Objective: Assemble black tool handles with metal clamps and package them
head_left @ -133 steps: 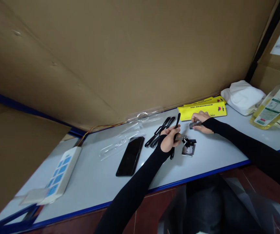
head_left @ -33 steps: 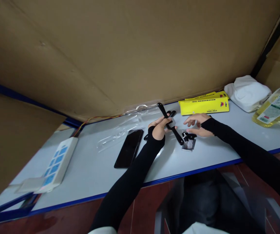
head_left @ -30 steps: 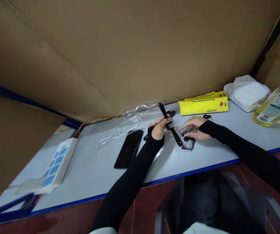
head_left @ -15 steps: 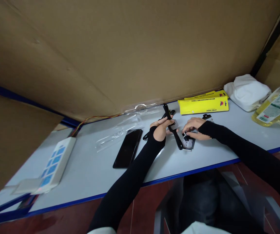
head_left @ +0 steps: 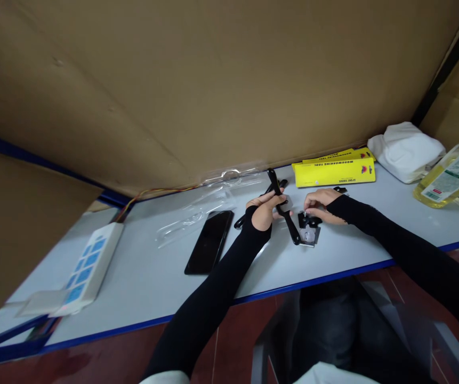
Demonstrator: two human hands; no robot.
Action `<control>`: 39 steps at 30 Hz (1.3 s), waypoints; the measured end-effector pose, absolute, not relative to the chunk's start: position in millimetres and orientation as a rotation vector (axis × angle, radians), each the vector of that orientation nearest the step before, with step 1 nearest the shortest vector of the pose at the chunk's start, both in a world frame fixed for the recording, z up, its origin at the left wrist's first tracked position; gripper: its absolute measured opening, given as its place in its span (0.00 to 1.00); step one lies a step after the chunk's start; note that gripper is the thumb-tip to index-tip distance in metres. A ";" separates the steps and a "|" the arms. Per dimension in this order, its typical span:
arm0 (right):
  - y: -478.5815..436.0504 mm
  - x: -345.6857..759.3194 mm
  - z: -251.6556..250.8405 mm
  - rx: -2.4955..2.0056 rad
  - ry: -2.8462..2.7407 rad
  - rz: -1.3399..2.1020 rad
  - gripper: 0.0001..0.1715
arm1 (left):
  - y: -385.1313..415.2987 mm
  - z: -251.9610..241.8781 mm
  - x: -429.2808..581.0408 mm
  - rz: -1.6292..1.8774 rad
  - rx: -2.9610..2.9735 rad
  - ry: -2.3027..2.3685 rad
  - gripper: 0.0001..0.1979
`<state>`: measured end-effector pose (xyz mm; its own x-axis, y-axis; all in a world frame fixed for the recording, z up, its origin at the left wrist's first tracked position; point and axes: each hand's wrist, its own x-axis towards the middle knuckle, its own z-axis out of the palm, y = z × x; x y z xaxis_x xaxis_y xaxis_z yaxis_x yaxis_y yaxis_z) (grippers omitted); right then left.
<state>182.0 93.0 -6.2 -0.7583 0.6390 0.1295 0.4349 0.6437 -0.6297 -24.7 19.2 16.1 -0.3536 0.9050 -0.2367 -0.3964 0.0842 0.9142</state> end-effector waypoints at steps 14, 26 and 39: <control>98.7 188.8 0.1 -1.072 -2.602 0.594 0.07 | 16.7 16.9 -23.7 1.505 0.593 1.257 0.18; 70.6 172.6 -6.9 -0.898 -2.593 0.576 0.12 | 20.0 11.6 -22.9 1.504 0.567 1.267 0.17; 59.6 159.9 -15.9 -1.166 -2.396 0.718 0.14 | 17.8 7.9 -19.7 1.505 0.575 1.271 0.19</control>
